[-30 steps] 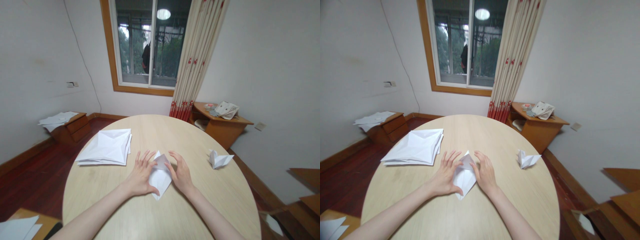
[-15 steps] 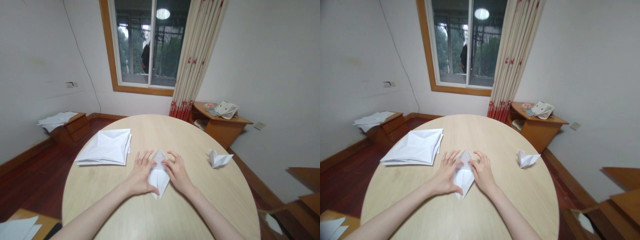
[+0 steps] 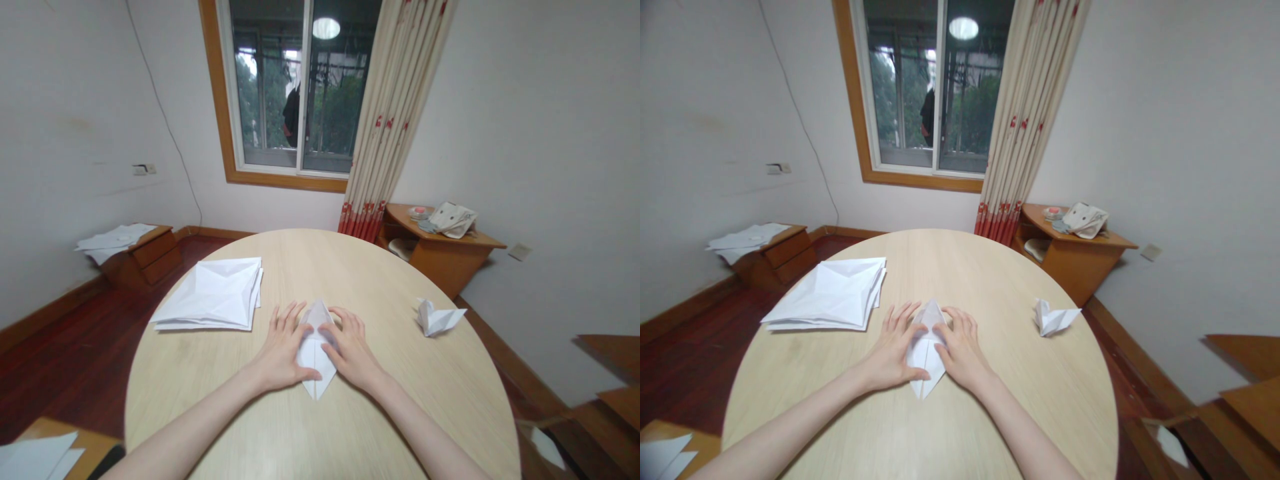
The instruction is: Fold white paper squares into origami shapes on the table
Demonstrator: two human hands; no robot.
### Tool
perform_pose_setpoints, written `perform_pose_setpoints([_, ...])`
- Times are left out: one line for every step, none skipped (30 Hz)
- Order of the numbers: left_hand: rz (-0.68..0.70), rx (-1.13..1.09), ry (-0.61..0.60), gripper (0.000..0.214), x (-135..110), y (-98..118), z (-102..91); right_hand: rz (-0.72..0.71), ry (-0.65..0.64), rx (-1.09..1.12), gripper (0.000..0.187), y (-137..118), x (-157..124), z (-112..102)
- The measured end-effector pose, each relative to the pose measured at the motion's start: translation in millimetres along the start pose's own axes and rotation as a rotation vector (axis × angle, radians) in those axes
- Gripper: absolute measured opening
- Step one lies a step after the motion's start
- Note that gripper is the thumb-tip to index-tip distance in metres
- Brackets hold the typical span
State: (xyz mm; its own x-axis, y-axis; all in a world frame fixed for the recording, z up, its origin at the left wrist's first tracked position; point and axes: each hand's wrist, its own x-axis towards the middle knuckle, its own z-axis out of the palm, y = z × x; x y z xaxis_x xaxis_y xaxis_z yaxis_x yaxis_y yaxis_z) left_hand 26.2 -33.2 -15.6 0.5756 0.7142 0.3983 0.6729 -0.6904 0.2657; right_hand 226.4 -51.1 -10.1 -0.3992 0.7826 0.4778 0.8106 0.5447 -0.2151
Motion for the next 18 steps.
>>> perform_pose_setpoints([-0.007,0.004,0.005,0.08,0.0,0.3,0.6,0.0,-0.005,-0.005,0.022,0.0,-0.1,0.5])
perform_pose_setpoints([-0.013,0.007,0.009,0.079,0.0,0.5,1.0,0.0,-0.01,-0.009,0.021,0.0,-0.3,1.2])
perform_pose_setpoints([-0.017,0.007,0.013,0.078,0.1,0.7,1.3,0.002,-0.012,-0.011,0.02,0.0,-0.6,1.9])
perform_pose_setpoints([-0.02,0.006,0.015,0.077,0.1,0.7,1.6,0.003,-0.013,-0.011,0.02,0.0,-0.8,2.5])
perform_pose_setpoints([-0.019,0.003,0.017,0.075,0.2,0.6,1.8,0.004,-0.012,-0.011,0.019,0.0,-1.0,3.2])
perform_pose_setpoints([-0.017,0.0,0.018,0.074,0.3,0.5,1.9,0.003,-0.011,-0.01,0.019,-0.1,-1.2,3.6])
perform_pose_setpoints([-0.016,-0.002,0.018,0.074,0.4,0.5,2.0,0.001,-0.011,-0.009,0.019,-0.2,-1.4,3.9])
perform_pose_setpoints([-0.015,-0.003,0.019,0.074,0.5,0.5,1.9,0.0,-0.013,-0.008,0.019,-0.3,-1.5,4.1])
perform_pose_setpoints([-0.017,-0.003,0.02,0.074,0.6,0.6,1.8,-0.001,-0.017,-0.005,0.019,-0.5,-1.6,4.1])
perform_pose_setpoints([-0.019,-0.002,0.02,0.073,0.7,0.8,1.7,0.0,-0.023,0.0,0.019,-0.6,-1.6,4.0])
perform_pose_setpoints([-0.022,-0.002,0.02,0.073,0.8,1.2,1.4,0.004,-0.03,0.006,0.019,-0.7,-1.5,4.0])
perform_pose_setpoints([-0.025,-0.001,0.02,0.072,0.9,1.6,1.1,0.009,-0.035,0.013,0.018,-0.7,-1.5,3.9])
perform_pose_setpoints([-0.026,-0.002,0.018,0.071,1.0,2.0,0.7,0.014,-0.039,0.018,0.017,-0.6,-1.5,3.9])
perform_pose_setpoints([-0.028,-0.003,0.015,0.07,1.1,2.5,0.2,0.018,-0.043,0.02,0.017,-0.5,-1.5,4.0])
perform_pose_setpoints([-0.028,-0.005,0.011,0.069,1.1,2.9,-0.1,0.02,-0.045,0.018,0.016,-0.4,-1.5,4.2])
perform_pose_setpoints([-0.03,-0.006,0.007,0.069,1.1,3.3,-0.4,0.021,-0.047,0.012,0.016,-0.3,-1.5,4.4])
perform_pose_setpoints([-0.032,-0.005,0.005,0.069,1.0,3.5,-0.5,0.022,-0.048,0.005,0.016,-0.2,-1.4,4.5])
perform_pose_setpoints([-0.035,-0.003,0.005,0.068,0.9,3.6,-0.4,0.024,-0.05,-0.002,0.016,-0.3,-1.3,4.6])
